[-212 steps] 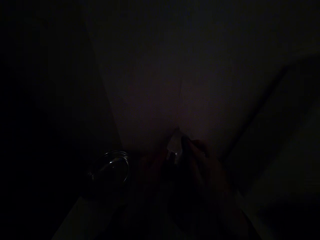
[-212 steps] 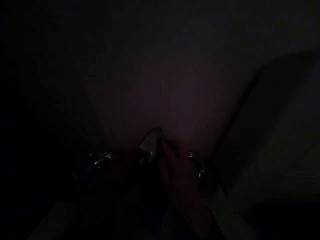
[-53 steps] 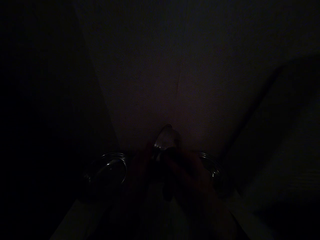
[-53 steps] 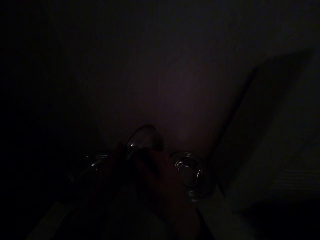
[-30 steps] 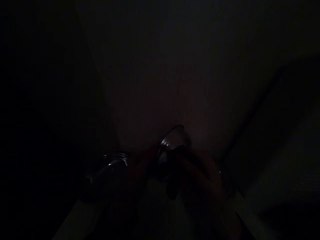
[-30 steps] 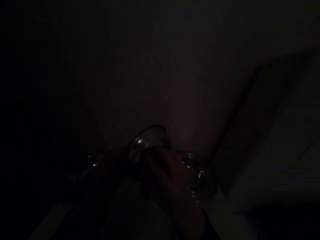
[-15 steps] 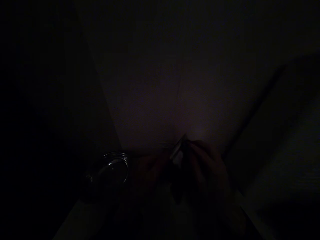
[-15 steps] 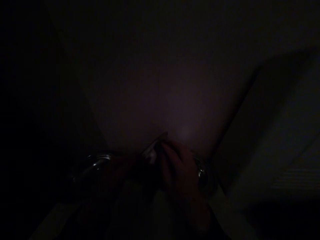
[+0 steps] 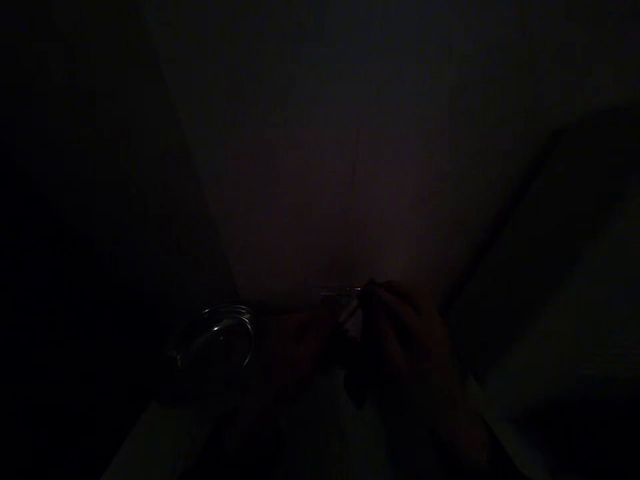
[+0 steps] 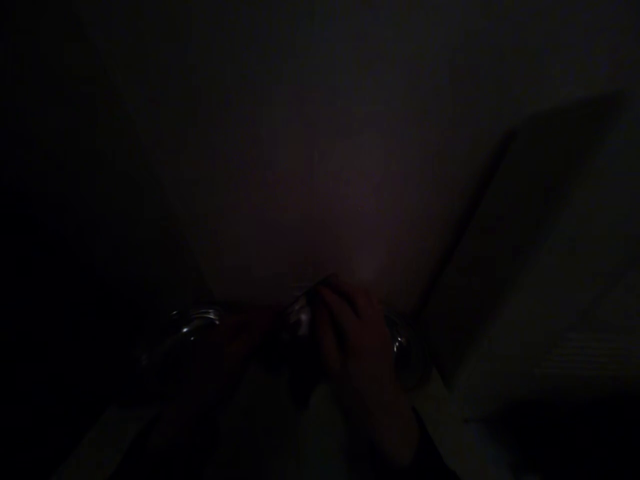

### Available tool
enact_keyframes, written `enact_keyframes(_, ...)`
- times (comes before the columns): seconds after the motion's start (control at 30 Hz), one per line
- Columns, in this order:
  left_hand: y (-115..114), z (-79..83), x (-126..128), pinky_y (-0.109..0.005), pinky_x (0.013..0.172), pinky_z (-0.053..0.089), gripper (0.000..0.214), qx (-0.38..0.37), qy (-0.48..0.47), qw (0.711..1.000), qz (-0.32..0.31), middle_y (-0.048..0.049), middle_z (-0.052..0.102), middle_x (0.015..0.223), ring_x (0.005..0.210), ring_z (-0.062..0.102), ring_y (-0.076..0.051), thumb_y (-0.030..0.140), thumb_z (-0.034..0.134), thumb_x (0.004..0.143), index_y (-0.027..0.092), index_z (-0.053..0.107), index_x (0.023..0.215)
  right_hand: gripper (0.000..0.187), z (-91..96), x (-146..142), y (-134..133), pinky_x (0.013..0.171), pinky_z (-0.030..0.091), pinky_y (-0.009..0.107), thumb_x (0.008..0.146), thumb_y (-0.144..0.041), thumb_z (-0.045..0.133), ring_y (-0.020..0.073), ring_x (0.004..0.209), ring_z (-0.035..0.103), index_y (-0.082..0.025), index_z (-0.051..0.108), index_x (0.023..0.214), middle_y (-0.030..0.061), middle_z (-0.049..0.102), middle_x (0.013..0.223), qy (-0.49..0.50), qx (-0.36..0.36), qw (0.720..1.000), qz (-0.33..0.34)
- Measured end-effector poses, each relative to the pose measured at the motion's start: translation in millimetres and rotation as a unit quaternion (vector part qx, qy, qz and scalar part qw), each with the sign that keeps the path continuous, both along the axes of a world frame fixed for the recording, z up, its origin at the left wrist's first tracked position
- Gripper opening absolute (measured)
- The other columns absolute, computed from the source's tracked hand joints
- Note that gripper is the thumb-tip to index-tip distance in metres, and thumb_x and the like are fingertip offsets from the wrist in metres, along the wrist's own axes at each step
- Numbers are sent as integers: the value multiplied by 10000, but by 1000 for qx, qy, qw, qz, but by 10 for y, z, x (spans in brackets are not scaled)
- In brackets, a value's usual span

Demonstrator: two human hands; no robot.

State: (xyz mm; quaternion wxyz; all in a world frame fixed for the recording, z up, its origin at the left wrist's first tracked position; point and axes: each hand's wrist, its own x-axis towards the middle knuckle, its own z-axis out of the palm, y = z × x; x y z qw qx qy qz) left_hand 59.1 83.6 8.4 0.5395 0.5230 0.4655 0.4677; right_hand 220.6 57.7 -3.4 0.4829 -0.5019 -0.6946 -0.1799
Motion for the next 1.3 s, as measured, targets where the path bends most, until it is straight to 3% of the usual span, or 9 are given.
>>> enact_keyframes(0.2,28,-11,-2,-229,437,398,418,-8,-18,1000,11,-29,606,509,492,552,-150,553,680,644,157,640,514,280,-6,-69,-42,728,541,387,884,-190,542,231,932,595,-238,650,1137,76,670,1102,-89,17,995,40)
enact_keyframes(0.4,26,4,-25,-231,489,445,359,-25,-11,999,-24,-34,670,598,601,621,-183,526,683,653,175,683,577,240,16,-12,-1,775,528,398,887,-192,533,234,930,603,-216,662,1088,79,678,1054,-49,-12,999,-17)
enact_keyframes(0.57,60,-19,-21,-248,510,465,329,-39,-28,999,-5,-36,668,598,616,639,-199,506,703,623,183,661,579,255,-45,-195,-78,716,522,381,876,-177,547,227,909,581,-230,666,1096,63,677,1105,-132,3,989,64)
enact_keyframes(0.83,10,33,35,-236,504,445,366,-40,16,999,-4,-35,677,614,600,633,-183,516,638,704,159,686,636,216,4,29,49,817,527,387,909,-231,516,213,944,614,-207,668,1060,74,672,1045,32,-57,998,4)
enact_keyframes(1.03,70,-24,27,-241,557,465,416,4,39,999,2,-41,700,676,664,643,-186,554,590,743,156,708,715,296,-21,-123,-17,743,534,390,883,-184,524,245,971,567,-183,642,1155,97,645,1155,-107,-27,990,89)
enact_keyframes(1.23,61,-36,46,-246,534,459,394,-11,55,998,16,-51,695,660,667,651,-207,528,621,723,143,693,691,267,-14,31,59,794,535,428,920,-201,476,243,960,593,-179,644,1127,109,659,1077,-35,-57,998,22)
enact_keyframes(1.3,63,-33,54,-244,523,456,392,-15,51,998,23,-54,695,656,658,649,-206,527,625,716,143,692,683,268,-21,43,59,785,538,419,918,-206,486,241,959,591,-182,642,1135,108,657,1085,-51,-64,996,33)
